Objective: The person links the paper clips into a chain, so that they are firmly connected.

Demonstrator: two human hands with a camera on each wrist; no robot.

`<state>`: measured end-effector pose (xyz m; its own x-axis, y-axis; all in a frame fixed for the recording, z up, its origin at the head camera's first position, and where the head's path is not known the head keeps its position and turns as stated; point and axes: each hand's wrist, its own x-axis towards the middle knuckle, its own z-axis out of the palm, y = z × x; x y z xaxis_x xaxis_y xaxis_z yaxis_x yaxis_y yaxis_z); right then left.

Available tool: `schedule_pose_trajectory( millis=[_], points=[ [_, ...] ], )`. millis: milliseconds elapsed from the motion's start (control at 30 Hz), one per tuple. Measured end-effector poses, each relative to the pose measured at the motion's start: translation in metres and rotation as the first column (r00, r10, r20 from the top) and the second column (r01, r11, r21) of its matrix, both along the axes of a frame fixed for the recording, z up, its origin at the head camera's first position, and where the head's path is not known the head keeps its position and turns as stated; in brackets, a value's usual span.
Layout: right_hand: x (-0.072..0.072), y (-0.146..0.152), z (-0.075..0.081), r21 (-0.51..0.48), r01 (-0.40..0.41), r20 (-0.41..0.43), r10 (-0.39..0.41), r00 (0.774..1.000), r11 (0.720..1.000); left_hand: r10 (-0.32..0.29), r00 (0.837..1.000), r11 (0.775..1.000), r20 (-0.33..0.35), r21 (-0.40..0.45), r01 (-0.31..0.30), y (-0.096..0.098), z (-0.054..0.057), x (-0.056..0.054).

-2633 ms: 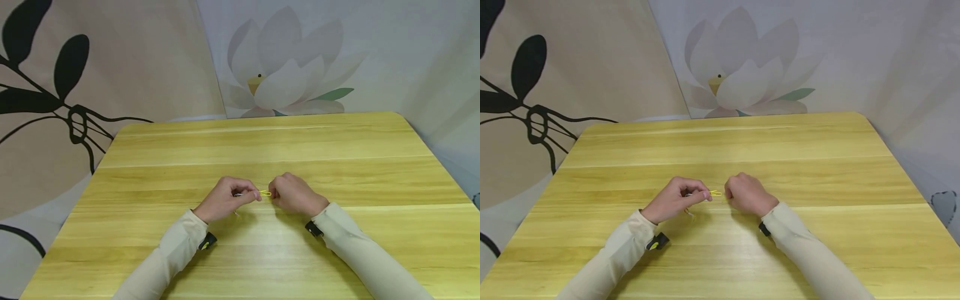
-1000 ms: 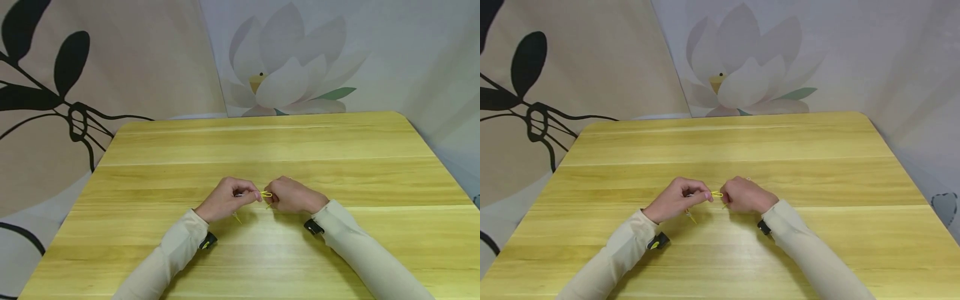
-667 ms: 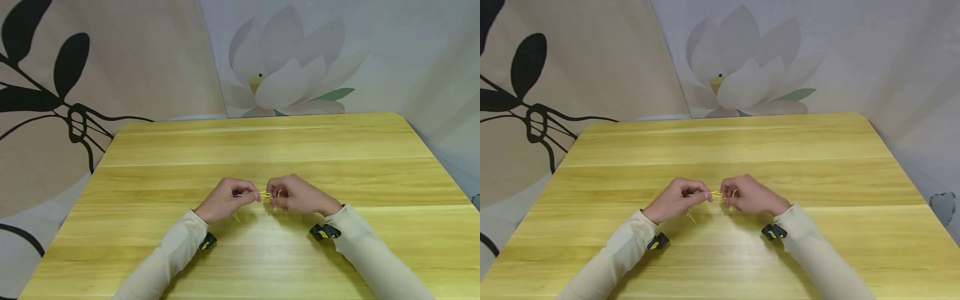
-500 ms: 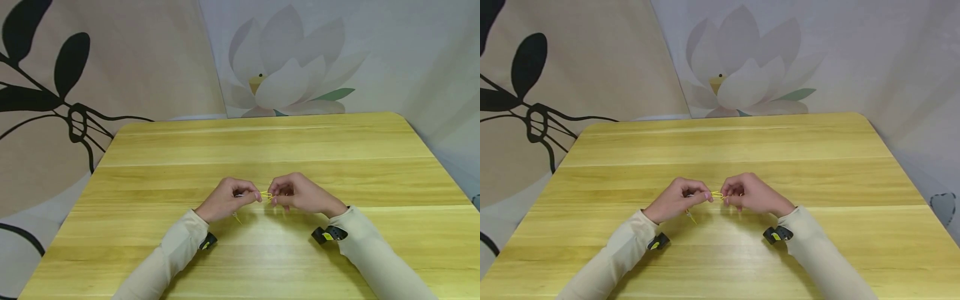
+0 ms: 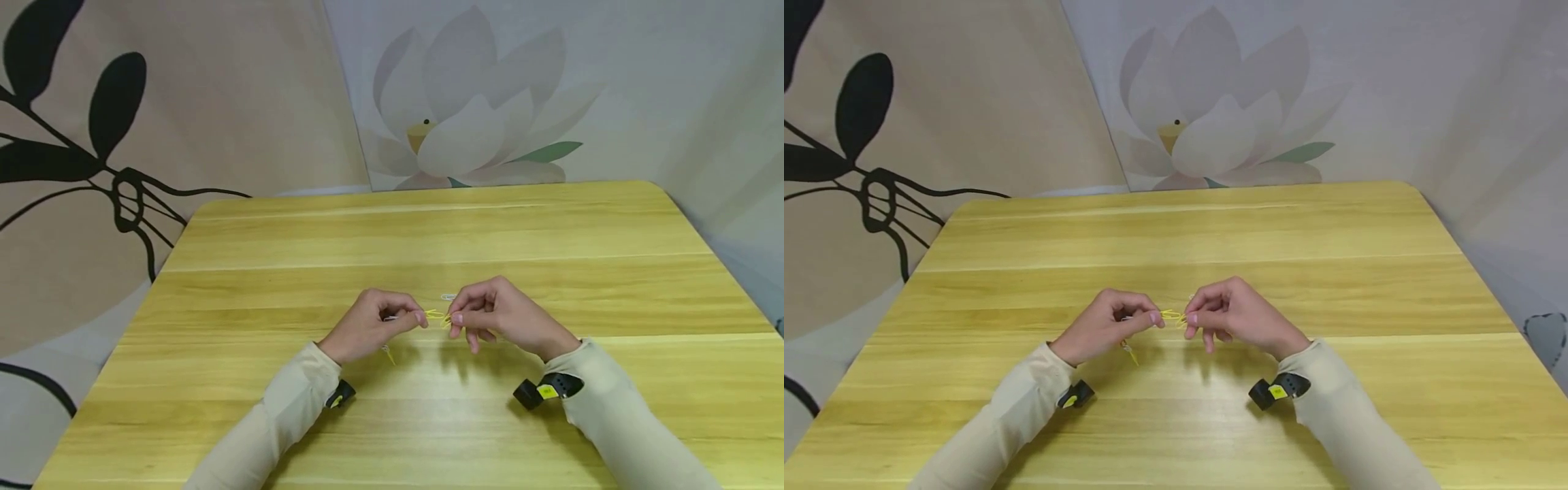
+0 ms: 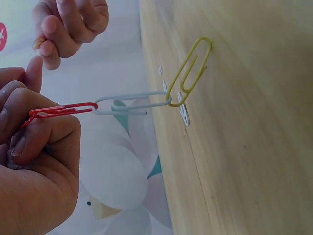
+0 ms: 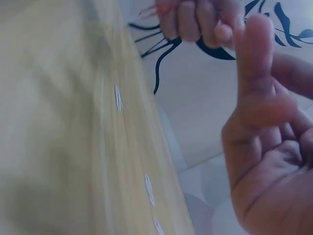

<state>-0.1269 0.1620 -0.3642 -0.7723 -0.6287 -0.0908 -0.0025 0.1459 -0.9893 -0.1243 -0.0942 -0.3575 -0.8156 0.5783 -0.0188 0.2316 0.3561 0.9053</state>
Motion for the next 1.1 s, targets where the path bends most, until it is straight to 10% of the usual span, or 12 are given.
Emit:
schedule_pose_trajectory(
  millis=[467,1100],
  points=[
    [0.005,-0.005,-0.006,-0.216,-0.051,0.146,0.084,0.986,0.975,-0.02,1.0,0.997,-0.022,0.073,0.022,0.002,0.001,0.002],
    [0.005,-0.003,-0.011,-0.239,-0.06,0.143,0.096,0.985,0.969,-0.062,0.998,0.993,-0.033,0.095,0.065,0.003,0.001,0.002]
  ],
)
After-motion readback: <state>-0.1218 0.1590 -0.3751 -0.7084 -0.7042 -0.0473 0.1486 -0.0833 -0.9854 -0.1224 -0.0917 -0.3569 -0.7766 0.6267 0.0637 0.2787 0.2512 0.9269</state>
